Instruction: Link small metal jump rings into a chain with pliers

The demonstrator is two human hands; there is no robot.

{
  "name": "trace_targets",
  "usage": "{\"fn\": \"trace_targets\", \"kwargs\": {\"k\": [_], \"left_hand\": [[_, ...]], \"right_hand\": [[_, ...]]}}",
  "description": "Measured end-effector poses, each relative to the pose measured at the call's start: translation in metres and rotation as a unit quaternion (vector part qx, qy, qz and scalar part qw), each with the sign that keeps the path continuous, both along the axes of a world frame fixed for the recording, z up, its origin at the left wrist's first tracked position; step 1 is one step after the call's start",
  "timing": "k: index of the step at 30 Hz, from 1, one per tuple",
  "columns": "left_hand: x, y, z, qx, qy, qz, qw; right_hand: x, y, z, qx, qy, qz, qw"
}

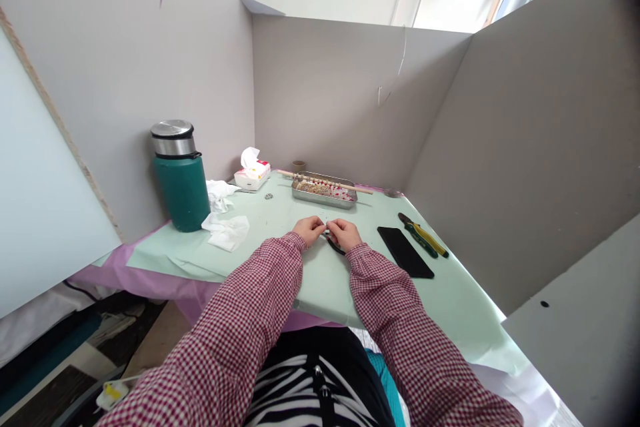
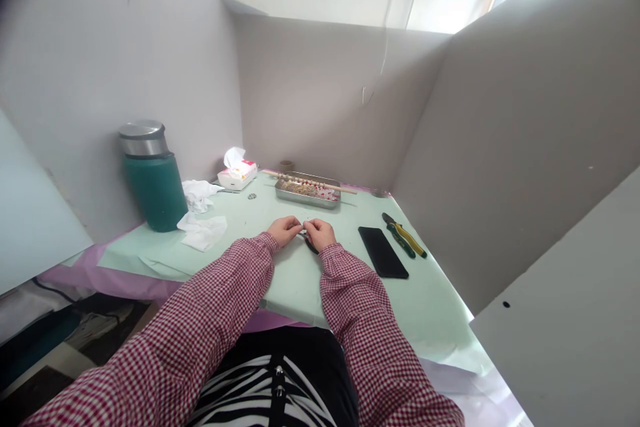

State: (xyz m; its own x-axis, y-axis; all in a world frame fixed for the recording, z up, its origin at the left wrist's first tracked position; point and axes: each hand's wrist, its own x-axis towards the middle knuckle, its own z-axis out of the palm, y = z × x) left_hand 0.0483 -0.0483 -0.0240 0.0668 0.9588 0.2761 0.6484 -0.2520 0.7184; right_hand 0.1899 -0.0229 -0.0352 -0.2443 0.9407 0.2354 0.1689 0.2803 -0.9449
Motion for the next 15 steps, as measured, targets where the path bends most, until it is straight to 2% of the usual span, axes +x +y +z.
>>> {"fn": "trace_targets", "kwargs": {"k": [15], "left_hand": [[0.0007,-0.0005,0.0003,-0.001,0.000,0.004,1.000]], "right_hand": [[-0.0006,-0.0028,0.0019,-0.001,-0.004,0.000,1.000]]}}
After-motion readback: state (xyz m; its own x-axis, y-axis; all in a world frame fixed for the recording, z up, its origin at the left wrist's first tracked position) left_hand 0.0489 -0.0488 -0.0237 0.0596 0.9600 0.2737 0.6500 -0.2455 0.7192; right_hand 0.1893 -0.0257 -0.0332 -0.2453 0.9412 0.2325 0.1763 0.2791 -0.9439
